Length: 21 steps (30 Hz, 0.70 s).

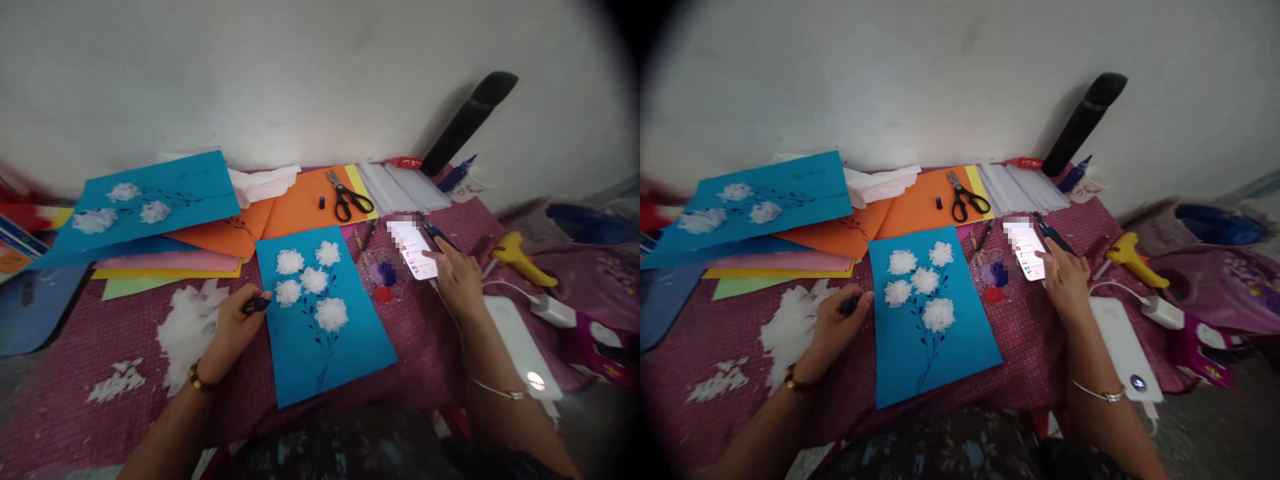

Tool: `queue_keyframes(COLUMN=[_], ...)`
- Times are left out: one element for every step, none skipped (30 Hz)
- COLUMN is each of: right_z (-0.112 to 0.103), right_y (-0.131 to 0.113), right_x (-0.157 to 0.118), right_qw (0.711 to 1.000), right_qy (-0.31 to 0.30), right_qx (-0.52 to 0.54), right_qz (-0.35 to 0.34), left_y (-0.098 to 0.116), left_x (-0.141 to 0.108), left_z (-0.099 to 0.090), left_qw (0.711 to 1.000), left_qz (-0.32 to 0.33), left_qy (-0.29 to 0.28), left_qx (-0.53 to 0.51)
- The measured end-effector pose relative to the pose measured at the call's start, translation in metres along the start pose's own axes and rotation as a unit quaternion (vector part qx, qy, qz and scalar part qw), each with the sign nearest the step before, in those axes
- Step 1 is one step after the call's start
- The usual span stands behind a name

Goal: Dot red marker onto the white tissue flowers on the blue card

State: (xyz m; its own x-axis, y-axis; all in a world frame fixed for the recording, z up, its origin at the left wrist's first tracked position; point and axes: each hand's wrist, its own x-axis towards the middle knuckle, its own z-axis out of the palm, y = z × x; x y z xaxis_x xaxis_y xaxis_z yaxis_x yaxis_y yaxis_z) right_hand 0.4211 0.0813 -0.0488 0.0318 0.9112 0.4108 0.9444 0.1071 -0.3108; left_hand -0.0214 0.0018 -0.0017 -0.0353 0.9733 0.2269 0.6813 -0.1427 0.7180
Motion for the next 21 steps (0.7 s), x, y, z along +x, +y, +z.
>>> queue_keyframes(right_z=[-0.001, -0.002, -0.003, -0.003, -0.003, -0.001, 0.001, 0.003, 0.005, 0.006, 0.007, 0.008, 0.008, 0.007, 0.006, 0.005, 0.004, 0.003, 0.003, 0.003, 0.003], right_y=[-0.001, -0.002, -0.003, -0.004, -0.005, -0.005, -0.005, -0.005, -0.005, -0.006, -0.006, -0.006, -0.006, -0.007, -0.007, -0.007, -0.006, -0.006, -0.005, -0.005, -0.005], right_x=[0.000, 0.000, 0.000, 0.000, 0.000, 0.000, 0.001, 0.001, 0.002, 0.003, 0.004, 0.005, 0.006, 0.006, 0.007, 0.007, 0.007, 0.007, 0.007, 0.007, 0.007], right_qw=[1.000, 0.999, 0.998, 0.998, 0.998, 0.998, 0.998, 0.998, 0.998, 0.998, 0.998, 0.998, 0.998, 0.998, 0.998, 0.998, 0.998, 0.998, 0.998, 0.998, 0.998], right_qy=[0.008, 0.016, 0.021, 0.022, 0.019, 0.016, 0.014, 0.012, 0.009, 0.004, -0.001, -0.006, -0.010, -0.012, -0.011, -0.008, -0.003, 0.004, 0.010, 0.013, 0.012], right_qx=[0.011, 0.022, 0.029, 0.033, 0.033, 0.032, 0.031, 0.031, 0.034, 0.037, 0.040, 0.041, 0.042, 0.043, 0.045, 0.048, 0.049, 0.048, 0.045, 0.043, 0.040], right_qz=[0.018, 0.036, 0.048, 0.052, 0.054, 0.055, 0.055, 0.054, 0.051, 0.047, 0.044, 0.041, 0.038, 0.036, 0.036, 0.037, 0.039, 0.043, 0.046, 0.049, 0.051], left_y=[-0.001, -0.002, -0.003, -0.004, -0.005, -0.007, -0.008, -0.008, -0.008, -0.008, -0.007, -0.007, -0.006, -0.005, -0.004, -0.004, -0.004, -0.004, -0.004, -0.004, -0.003], left_x=[0.000, -0.001, -0.001, -0.001, 0.000, 0.001, 0.002, 0.003, 0.005, 0.006, 0.007, 0.009, 0.009, 0.010, 0.010, 0.010, 0.009, 0.009, 0.008, 0.007, 0.006], left_z=[0.000, -0.001, -0.001, -0.002, -0.003, -0.005, -0.007, -0.010, -0.012, -0.015, -0.018, -0.020, -0.022, -0.023, -0.023, -0.023, -0.023, -0.022, -0.021, -0.020, -0.020], left_qw=[1.000, 1.000, 1.000, 1.000, 1.000, 1.000, 0.999, 0.997, 0.994, 0.991, 0.987, 0.984, 0.982, 0.980, 0.979, 0.978, 0.978, 0.979, 0.980, 0.982, 0.983], left_qz=[-0.002, -0.004, -0.005, -0.007, -0.013, -0.022, -0.035, -0.052, -0.071, -0.089, -0.105, -0.119, -0.130, -0.137, -0.141, -0.140, -0.137, -0.132, -0.125, -0.118, -0.112], left_qy=[0.003, 0.007, 0.010, 0.011, 0.012, 0.011, 0.009, 0.009, 0.010, 0.009, 0.009, 0.009, 0.008, 0.006, 0.003, 0.002, 0.002, 0.000, 0.000, 0.001, 0.001], left_qx=[0.002, 0.004, 0.004, 0.005, 0.009, 0.018, 0.033, 0.054, 0.078, 0.100, 0.118, 0.130, 0.138, 0.144, 0.148, 0.153, 0.156, 0.154, 0.152, 0.148, 0.147])
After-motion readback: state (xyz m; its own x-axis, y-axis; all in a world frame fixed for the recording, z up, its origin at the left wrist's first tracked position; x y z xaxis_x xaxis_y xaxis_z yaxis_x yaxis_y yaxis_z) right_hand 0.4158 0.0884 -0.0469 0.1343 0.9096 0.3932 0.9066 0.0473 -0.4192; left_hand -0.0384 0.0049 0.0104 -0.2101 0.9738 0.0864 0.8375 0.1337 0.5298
